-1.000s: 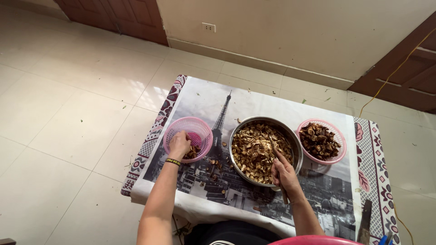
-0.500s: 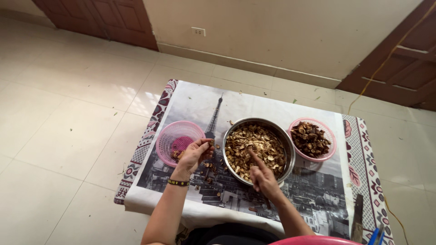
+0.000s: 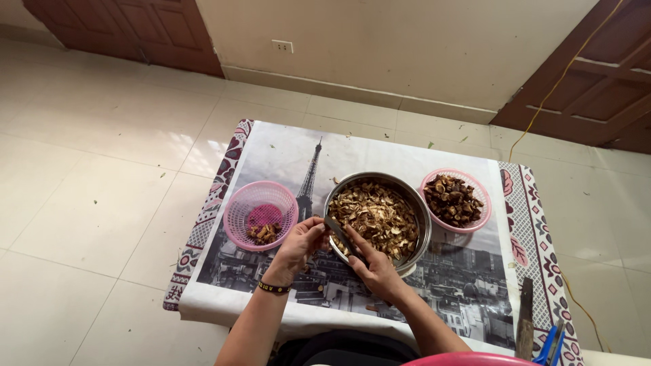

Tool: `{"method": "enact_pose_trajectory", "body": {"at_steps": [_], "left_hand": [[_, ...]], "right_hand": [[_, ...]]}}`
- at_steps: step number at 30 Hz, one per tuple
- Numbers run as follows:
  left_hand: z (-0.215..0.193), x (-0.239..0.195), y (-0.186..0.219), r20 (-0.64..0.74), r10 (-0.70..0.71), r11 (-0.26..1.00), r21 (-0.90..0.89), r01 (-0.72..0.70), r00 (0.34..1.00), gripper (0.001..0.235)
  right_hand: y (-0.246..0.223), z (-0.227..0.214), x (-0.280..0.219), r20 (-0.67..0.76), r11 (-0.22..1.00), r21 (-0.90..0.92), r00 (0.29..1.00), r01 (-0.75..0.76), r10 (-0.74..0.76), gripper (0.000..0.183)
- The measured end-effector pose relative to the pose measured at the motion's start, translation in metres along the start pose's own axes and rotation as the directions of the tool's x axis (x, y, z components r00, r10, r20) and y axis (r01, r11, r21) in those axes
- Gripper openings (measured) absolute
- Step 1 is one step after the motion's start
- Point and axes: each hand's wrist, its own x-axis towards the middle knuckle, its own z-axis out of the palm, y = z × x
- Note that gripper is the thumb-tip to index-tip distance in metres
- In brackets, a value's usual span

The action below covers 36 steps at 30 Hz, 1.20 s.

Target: The person sorts through dried plant material in a metal bowl, using their hands and a small knife to clean specific pieces before placing them into pink baskets.

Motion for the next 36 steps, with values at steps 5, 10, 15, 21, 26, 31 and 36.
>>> {"method": "enact_pose_trajectory", "body": {"at_steps": [5, 10, 15, 21, 26, 31, 36], "left_hand": [[0.017, -0.012, -0.002, 0.1, 0.111, 0.979, 0.162, -0.126, 0.989, 0.018], [0.036, -0.027, 0.003, 0.11, 0.236, 0.866, 0.428, -0.261, 0.965, 0.017], [0.055, -0.025, 0.01, 0.128, 0.207, 0.895, 0.376, -0.241, 0.97, 0.019], [0.06, -0.038, 0.02, 0.024, 0.144, 0.791, 0.599, -0.129, 0.989, 0.02], [0.029, -0.061, 0.019, -0.117, 0.169, 0.079, 0.991, 0.105, 0.979, 0.015], [-0.052, -0.033, 0.022, -0.233, 0.443, 0.028, 0.969, 0.247, 0.866, 0.017], [-0.118, 0.011, 0.03, -0.266, 0.448, -0.1, 0.934, 0.343, 0.854, 0.021]], "right_hand": [[-0.005, 0.004, 0.001, 0.074, 0.976, -0.031, 0.973, -0.218, 0.219, 0.076], [0.007, 0.006, -0.001, -0.058, 0.987, -0.029, 0.985, 0.159, -0.161, 0.066], [0.021, -0.007, 0.001, 0.155, 0.58, 0.784, 0.975, -0.219, 0.159, 0.053], [0.022, -0.009, -0.006, 0.191, 0.593, 0.752, 0.956, -0.288, 0.222, 0.055], [0.035, -0.008, 0.0, 0.164, 0.604, 0.738, 0.949, -0.3, 0.27, 0.057], [0.052, -0.005, 0.001, 0.16, 0.56, 0.776, 0.95, -0.289, 0.268, 0.057], [0.057, -0.002, -0.001, 0.156, 0.553, 0.774, 0.939, -0.31, 0.307, 0.055]]}}
